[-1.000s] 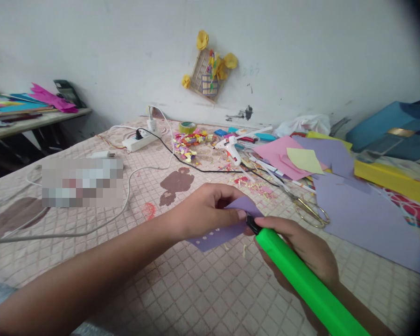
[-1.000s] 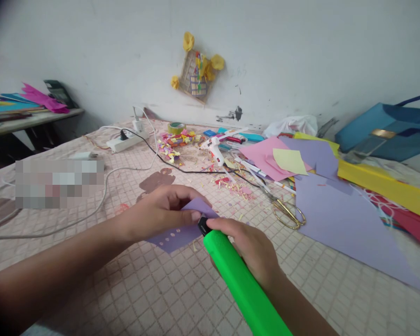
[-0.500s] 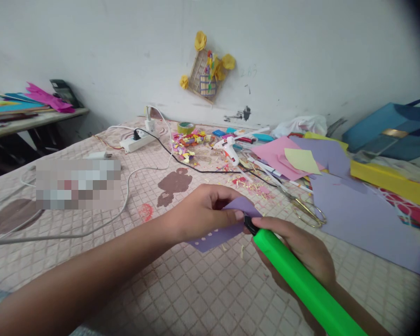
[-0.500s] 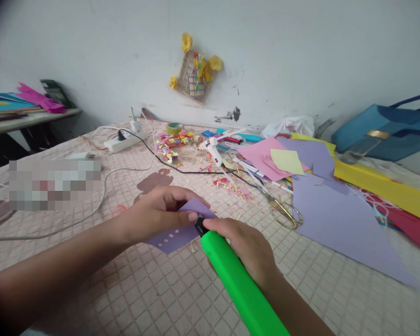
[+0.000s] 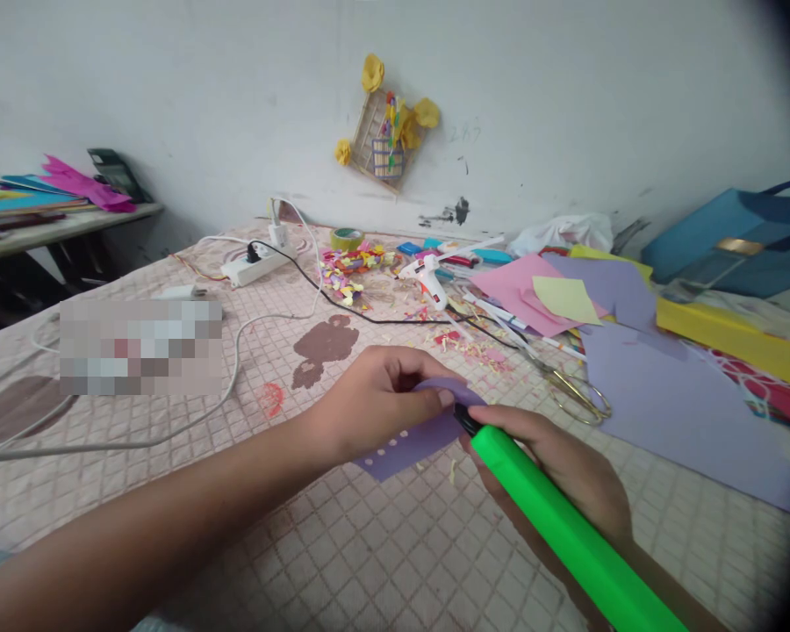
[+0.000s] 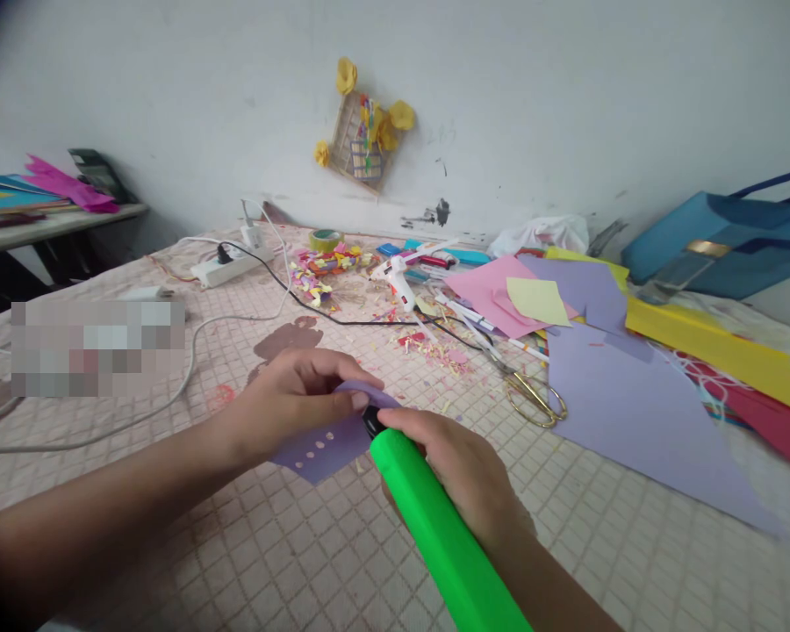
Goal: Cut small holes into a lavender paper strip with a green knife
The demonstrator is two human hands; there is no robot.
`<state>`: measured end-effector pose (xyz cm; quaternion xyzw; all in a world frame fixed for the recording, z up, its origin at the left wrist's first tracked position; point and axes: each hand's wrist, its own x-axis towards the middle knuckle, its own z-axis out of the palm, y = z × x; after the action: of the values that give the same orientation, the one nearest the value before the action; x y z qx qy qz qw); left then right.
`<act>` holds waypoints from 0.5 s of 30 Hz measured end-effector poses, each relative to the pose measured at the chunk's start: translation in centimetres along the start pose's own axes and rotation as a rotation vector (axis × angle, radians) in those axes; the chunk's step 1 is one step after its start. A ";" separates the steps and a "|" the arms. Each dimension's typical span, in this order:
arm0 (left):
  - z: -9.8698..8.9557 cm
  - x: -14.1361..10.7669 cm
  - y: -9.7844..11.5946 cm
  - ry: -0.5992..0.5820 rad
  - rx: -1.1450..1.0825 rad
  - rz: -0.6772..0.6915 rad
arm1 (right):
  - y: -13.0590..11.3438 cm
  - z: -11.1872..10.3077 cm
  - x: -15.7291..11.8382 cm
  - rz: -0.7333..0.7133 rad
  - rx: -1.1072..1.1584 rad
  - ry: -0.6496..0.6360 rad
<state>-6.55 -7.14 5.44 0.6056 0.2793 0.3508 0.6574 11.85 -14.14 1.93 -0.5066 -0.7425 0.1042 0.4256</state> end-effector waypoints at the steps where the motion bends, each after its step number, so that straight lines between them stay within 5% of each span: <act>1: 0.0 0.0 0.0 0.006 0.021 -0.006 | 0.0 0.0 0.0 0.004 0.000 -0.008; 15: -0.3 -0.4 1.2 0.058 0.472 0.118 | -0.2 0.0 0.1 -0.038 0.036 -0.044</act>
<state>-7.18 -7.26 6.60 0.7473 0.3365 0.3308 0.4679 11.73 -14.17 2.13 -0.4825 -0.7590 0.1204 0.4202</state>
